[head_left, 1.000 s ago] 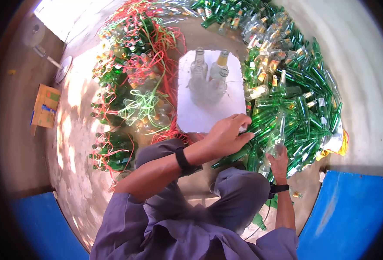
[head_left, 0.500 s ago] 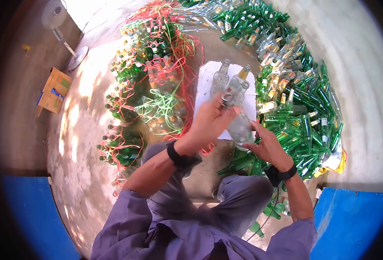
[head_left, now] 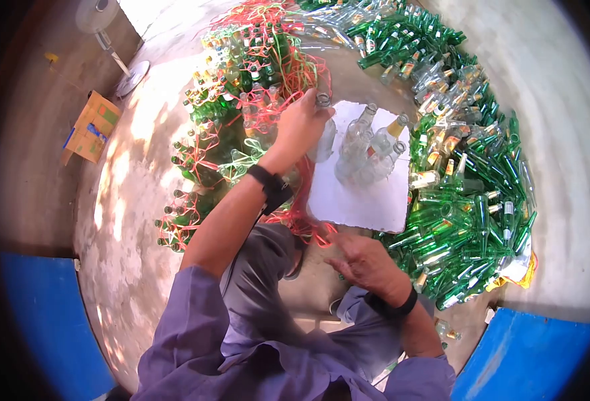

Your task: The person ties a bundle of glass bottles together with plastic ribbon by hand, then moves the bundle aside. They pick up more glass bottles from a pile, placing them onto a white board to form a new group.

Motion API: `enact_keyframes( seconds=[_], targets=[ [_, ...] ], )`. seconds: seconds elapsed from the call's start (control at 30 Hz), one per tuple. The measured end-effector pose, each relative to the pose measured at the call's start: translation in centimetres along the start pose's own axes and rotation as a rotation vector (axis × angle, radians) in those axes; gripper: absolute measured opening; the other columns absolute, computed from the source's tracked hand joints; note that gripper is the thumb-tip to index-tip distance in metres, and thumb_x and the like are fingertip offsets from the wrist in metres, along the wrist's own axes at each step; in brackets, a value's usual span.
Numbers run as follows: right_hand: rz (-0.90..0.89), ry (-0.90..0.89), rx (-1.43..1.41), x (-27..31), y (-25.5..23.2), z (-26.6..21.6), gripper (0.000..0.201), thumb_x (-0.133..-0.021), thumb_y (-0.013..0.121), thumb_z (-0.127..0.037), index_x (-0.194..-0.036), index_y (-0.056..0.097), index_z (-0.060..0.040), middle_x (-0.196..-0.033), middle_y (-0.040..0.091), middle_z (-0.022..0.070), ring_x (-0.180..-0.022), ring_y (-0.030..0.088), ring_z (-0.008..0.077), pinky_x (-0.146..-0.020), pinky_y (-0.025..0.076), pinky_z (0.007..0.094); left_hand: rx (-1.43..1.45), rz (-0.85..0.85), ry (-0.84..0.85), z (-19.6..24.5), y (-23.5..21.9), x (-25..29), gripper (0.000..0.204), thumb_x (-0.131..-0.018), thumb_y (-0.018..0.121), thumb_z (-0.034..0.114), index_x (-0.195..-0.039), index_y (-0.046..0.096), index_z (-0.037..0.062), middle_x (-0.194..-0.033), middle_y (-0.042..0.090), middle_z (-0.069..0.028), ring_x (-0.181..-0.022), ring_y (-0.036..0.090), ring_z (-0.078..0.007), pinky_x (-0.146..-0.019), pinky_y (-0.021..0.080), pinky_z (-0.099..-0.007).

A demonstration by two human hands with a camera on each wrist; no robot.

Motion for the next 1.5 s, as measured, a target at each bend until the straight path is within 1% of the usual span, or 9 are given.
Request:
enact_keyframes(
  seconds=[0.43,0.6,0.83,1.03,1.07,1.1,1.17,1.3,1.5],
  targets=[
    [-0.147,0.131,0.088,-0.3,3.9,4.4,0.04,-0.085,0.07,-0.024,-0.114,0.055,0.0003,-0.087,0.062,0.0207,-0.082,0.063,0.0389,-0.071,0.051,0.0473,0.067,-0.136,-0.151,-6.7,9.2,-2.8,0.026,-0.088,0.068,0.023,-0.1,0.058,0.003,-0.087,0.066,-0.0163,-0.081,0.063,-0.0294,-0.074,0.048,-0.0387],
    [-0.148,0.141,0.074,-0.5,3.7,5.2,0.04,-0.085,0.071,-0.024,-0.113,0.055,0.0003,-0.087,0.063,0.0206,-0.082,0.063,0.0398,-0.07,0.051,0.0477,0.323,-0.091,-0.194,-7.8,11.0,-3.0,0.025,-0.089,0.067,0.023,-0.101,0.058,0.0019,-0.082,0.061,-0.0069,-0.074,0.055,-0.0162,-0.071,0.046,-0.0345],
    [-0.165,0.283,0.067,0.2,4.2,10.0,0.034,-0.084,0.071,-0.024,-0.107,0.058,-0.0027,-0.088,0.065,0.0204,-0.085,0.063,0.0414,-0.073,0.052,0.0482,0.205,-0.159,-0.159,-8.0,10.0,-1.8,0.032,-0.082,0.066,0.018,-0.108,0.059,0.0025,-0.08,0.056,-0.0039,-0.073,0.048,-0.0122,-0.069,0.044,-0.0312],
    [-0.139,0.502,0.064,0.6,1.7,15.3,0.026,-0.086,0.067,-0.024,-0.097,0.062,-0.0003,-0.09,0.066,0.0225,-0.085,0.064,0.0431,-0.074,0.052,0.0473,0.259,-0.274,-0.266,-10.6,11.9,-0.2,0.05,-0.076,0.06,0.013,-0.126,0.06,0.0069,-0.103,0.066,-0.0093,-0.093,0.059,-0.016,-0.078,0.044,-0.0259],
    [-0.137,0.506,0.06,1.0,1.8,17.0,0.026,-0.086,0.067,-0.024,-0.097,0.062,-0.0003,-0.09,0.066,0.0225,-0.085,0.064,0.0431,-0.074,0.052,0.0473,0.564,-0.293,-0.338,-11.7,13.3,0.4,0.054,-0.078,0.06,0.017,-0.132,0.057,0.0086,-0.113,0.065,-0.0093,-0.103,0.057,-0.0177,-0.086,0.043,-0.0292],
    [-0.061,0.496,0.051,1.4,1.6,19.1,0.027,-0.088,0.065,-0.025,-0.099,0.064,0.0,-0.091,0.068,0.0211,-0.084,0.067,0.0386,-0.072,0.053,0.0449,0.871,-0.307,-0.41,-12.7,14.6,0.9,0.059,-0.08,0.06,0.022,-0.137,0.054,0.0102,-0.123,0.063,-0.0093,-0.114,0.056,-0.0193,-0.094,0.042,-0.0326],
    [0.017,0.493,0.042,2.1,0.6,22.5,0.029,-0.09,0.064,-0.026,-0.101,0.066,0.0003,-0.092,0.07,0.0197,-0.083,0.07,0.0341,-0.07,0.053,0.0425,0.89,-0.288,-0.576,-12.3,13.9,1.8,0.061,-0.084,0.06,0.03,-0.141,0.051,0.0109,-0.129,0.059,-0.0075,-0.12,0.052,-0.0205,-0.097,0.039,-0.0399],
    [0.267,0.853,-0.598,3.0,-1.2,28.6,0.043,-0.094,0.059,-0.037,-0.107,0.066,0.004,-0.09,0.071,0.0166,-0.082,0.071,0.0281,-0.072,0.054,0.0382,0.949,-0.164,-0.901,-18.2,16.3,3.6,0.069,-0.093,0.054,0.057,-0.145,0.045,0.0136,-0.142,0.048,-0.0027,-0.13,0.044,-0.0215,-0.097,0.035,-0.053],
    [0.599,0.908,-0.864,1.3,-3.4,33.6,0.069,-0.097,0.054,-0.056,-0.132,0.056,0.0036,-0.123,0.064,0.0163,-0.106,0.065,0.0241,-0.087,0.05,0.0358,0.995,-0.105,-0.961,-19.4,19.1,4.8,0.074,-0.092,0.051,0.066,-0.148,0.041,0.0171,-0.147,0.045,-0.0036,-0.132,0.042,-0.0217,-0.103,0.035,-0.0435]
  ],
)
Point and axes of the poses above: each hand's wrist, its own x-axis away from the middle knuckle, its own y-axis out of the palm, z = x × y, the point moved 10 cm from there along -x, towards the middle knuckle
